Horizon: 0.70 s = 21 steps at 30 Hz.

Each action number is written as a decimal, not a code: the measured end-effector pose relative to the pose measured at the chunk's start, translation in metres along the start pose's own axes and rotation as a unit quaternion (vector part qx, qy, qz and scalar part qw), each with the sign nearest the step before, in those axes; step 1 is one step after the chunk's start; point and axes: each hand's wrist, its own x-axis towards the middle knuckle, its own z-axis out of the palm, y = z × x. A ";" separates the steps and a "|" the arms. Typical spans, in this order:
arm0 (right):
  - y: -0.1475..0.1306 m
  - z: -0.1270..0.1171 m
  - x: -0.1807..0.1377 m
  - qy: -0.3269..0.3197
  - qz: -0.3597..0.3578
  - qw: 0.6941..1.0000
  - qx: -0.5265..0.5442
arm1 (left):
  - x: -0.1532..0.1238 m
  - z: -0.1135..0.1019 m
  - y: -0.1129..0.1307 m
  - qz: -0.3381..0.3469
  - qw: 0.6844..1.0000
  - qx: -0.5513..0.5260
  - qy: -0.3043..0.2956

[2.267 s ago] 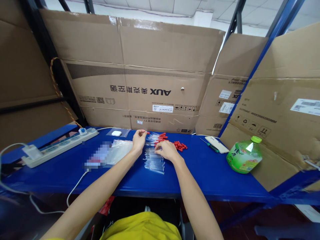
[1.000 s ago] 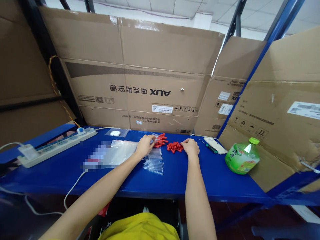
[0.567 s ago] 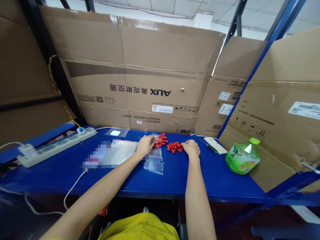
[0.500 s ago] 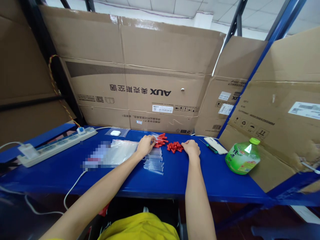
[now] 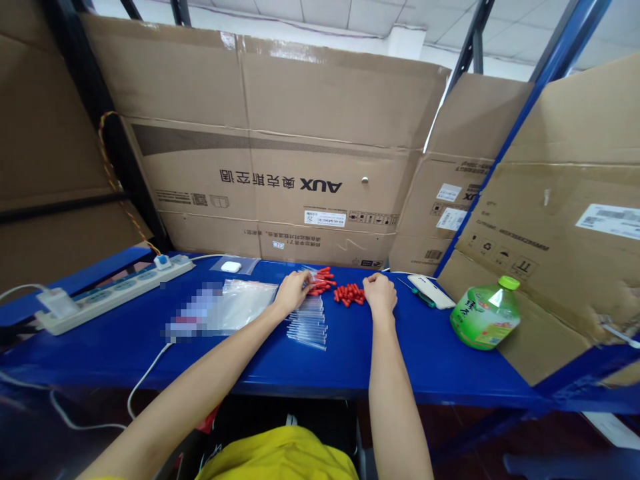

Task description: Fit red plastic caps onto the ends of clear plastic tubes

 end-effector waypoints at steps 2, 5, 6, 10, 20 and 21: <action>-0.007 0.001 -0.003 0.019 -0.049 0.998 0.022 | 0.000 0.001 -0.001 0.015 1.000 0.001 0.010; -0.020 0.006 -0.009 0.036 -0.124 0.990 0.056 | 0.000 -0.001 -0.001 0.043 0.998 -0.027 0.045; -0.025 0.009 -0.012 0.034 -0.148 0.986 0.071 | 0.000 -0.003 0.001 0.053 0.996 -0.046 0.063; -0.043 0.019 -0.027 -0.041 -0.267 0.952 0.145 | 0.001 -0.014 0.010 0.077 0.973 -0.163 0.141; -0.061 0.035 -0.050 -0.213 -0.264 0.891 0.303 | 0.001 -0.025 0.033 0.003 0.845 -0.505 0.178; -0.062 0.038 -0.050 -0.236 -0.236 0.875 0.350 | 0.000 -0.026 0.035 -0.002 0.837 -0.524 0.159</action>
